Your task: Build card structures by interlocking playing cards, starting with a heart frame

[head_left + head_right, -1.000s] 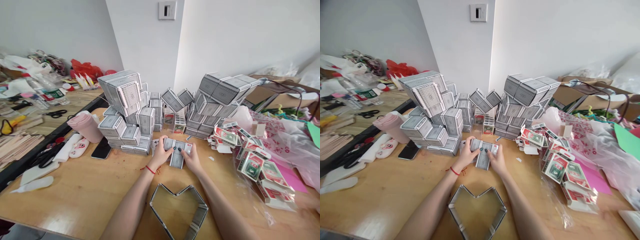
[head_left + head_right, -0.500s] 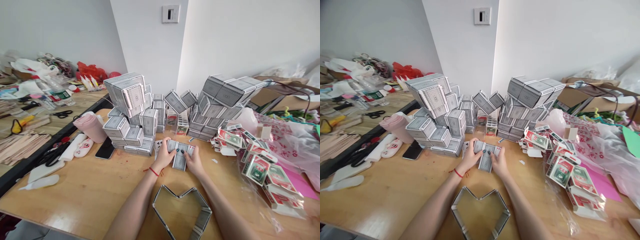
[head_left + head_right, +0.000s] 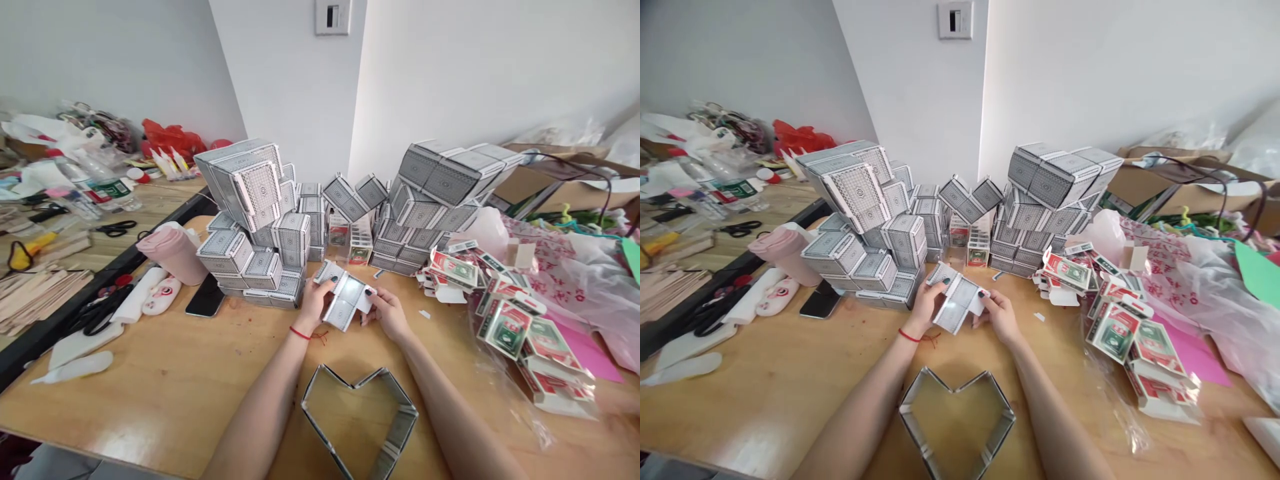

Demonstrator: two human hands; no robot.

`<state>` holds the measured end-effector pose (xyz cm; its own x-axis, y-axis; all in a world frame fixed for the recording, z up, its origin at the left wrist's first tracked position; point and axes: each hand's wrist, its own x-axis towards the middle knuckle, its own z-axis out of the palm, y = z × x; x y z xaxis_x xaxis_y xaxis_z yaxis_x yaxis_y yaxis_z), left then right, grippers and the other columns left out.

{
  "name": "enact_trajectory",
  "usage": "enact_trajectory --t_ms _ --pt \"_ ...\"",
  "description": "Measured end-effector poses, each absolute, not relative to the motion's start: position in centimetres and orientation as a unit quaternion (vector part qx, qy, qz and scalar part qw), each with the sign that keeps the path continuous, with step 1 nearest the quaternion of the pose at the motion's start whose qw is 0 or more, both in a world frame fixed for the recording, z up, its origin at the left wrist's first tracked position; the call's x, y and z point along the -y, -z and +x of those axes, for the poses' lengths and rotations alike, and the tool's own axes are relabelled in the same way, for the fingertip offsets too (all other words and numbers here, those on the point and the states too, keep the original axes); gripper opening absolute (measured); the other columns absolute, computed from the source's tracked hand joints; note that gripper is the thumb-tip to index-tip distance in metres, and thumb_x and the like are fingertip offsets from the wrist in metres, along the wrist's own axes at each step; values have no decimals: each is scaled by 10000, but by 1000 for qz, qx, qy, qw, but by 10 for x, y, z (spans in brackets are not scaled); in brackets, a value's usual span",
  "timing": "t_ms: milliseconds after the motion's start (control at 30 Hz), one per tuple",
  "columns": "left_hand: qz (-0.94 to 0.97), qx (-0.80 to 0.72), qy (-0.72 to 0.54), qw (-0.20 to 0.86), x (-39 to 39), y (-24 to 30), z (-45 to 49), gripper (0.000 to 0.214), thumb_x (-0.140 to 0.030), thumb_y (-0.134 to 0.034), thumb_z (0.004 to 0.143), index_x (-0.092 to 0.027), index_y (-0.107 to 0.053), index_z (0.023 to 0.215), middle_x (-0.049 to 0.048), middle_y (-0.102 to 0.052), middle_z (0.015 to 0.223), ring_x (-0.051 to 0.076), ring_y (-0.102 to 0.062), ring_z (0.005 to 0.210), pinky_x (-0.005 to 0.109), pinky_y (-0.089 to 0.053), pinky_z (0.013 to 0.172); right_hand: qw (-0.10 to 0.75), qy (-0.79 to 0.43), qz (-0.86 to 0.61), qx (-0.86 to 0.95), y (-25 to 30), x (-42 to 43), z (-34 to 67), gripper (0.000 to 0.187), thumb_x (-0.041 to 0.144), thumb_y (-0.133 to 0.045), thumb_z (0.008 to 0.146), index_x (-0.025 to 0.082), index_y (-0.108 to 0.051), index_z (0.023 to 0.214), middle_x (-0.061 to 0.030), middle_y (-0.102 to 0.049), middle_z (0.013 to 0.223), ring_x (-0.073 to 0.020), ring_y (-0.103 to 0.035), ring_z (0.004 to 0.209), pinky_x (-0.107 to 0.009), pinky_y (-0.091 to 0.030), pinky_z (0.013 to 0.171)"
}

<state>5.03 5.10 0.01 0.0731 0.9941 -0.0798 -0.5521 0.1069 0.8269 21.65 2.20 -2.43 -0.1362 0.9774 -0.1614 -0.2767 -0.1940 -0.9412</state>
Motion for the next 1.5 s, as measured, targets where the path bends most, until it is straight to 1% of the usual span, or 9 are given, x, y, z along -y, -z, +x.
enact_trajectory --t_ms 133,200,267,333,400,567,767,1067,1500 --pt "270 -237 -570 739 -55 -3 47 481 -181 -589 704 -251 -498 1171 34 -622 1003 207 -595 956 389 -396 900 378 -703 -407 444 21 -17 217 300 433 -577 735 142 -507 736 -20 -606 483 -157 -585 394 -264 -498 395" --pt "239 -215 -582 747 -58 -3 47 474 -187 -582 724 -276 -475 1178 24 -619 942 201 -599 951 416 -386 915 337 -740 -377 443 19 -15 217 308 427 -587 726 125 -525 730 -43 -633 544 -164 -603 423 -270 -509 395" --pt "227 -215 -597 739 -61 -2 47 424 -201 -590 735 -283 -483 1137 -2 -602 830 177 -616 863 418 -403 893 313 -765 -360 433 19 -14 215 308 421 -599 714 122 -528 696 -39 -630 568 -149 -592 411 -255 -500 369" --pt "228 -226 -603 730 -66 0 48 329 -229 -599 741 -271 -508 1054 -24 -567 743 143 -605 737 401 -436 836 320 -766 -367 419 20 -14 210 303 418 -606 705 133 -513 660 -2 -590 511 -113 -541 347 -211 -453 315" --pt "234 -229 -600 730 -69 1 49 246 -248 -603 744 -252 -522 977 -30 -540 710 116 -569 655 369 -458 769 348 -751 -389 405 23 -14 206 298 414 -617 693 147 -495 645 34 -539 449 -81 -478 291 -170 -383 267" --pt "236 -199 -609 730 -68 2 52 206 -223 -600 750 -254 -517 936 -29 -501 719 92 -518 641 292 -448 692 384 -703 -435 410 27 -13 197 326 455 -611 677 167 -467 623 56 -496 412 -54 -408 255 -150 -291 236" --pt "249 -196 -613 724 -67 4 54 227 -190 -611 729 -255 -500 916 -36 -474 721 80 -485 642 271 -422 698 393 -635 -506 432 22 -10 193 365 519 -567 679 180 -449 611 83 -429 385 -32 -317 237 -152 -200 223" --pt "261 -166 -605 734 -62 1 55 245 -161 -596 727 -254 -472 917 -32 -450 717 90 -481 659 260 -411 676 387 -622 -518 442 19 -8 192 377 532 -539 682 190 -417 584 88 -395 387 -28 -288 246 -156 -197 231" --pt "264 -173 -599 736 -53 -7 56 214 -139 -590 736 -222 -468 891 -28 -466 705 87 -491 649 258 -424 691 373 -635 -520 433 17 -9 192 280 424 -539 678 199 -405 580 99 -393 392 -31 -276 226 -163 -190 207"
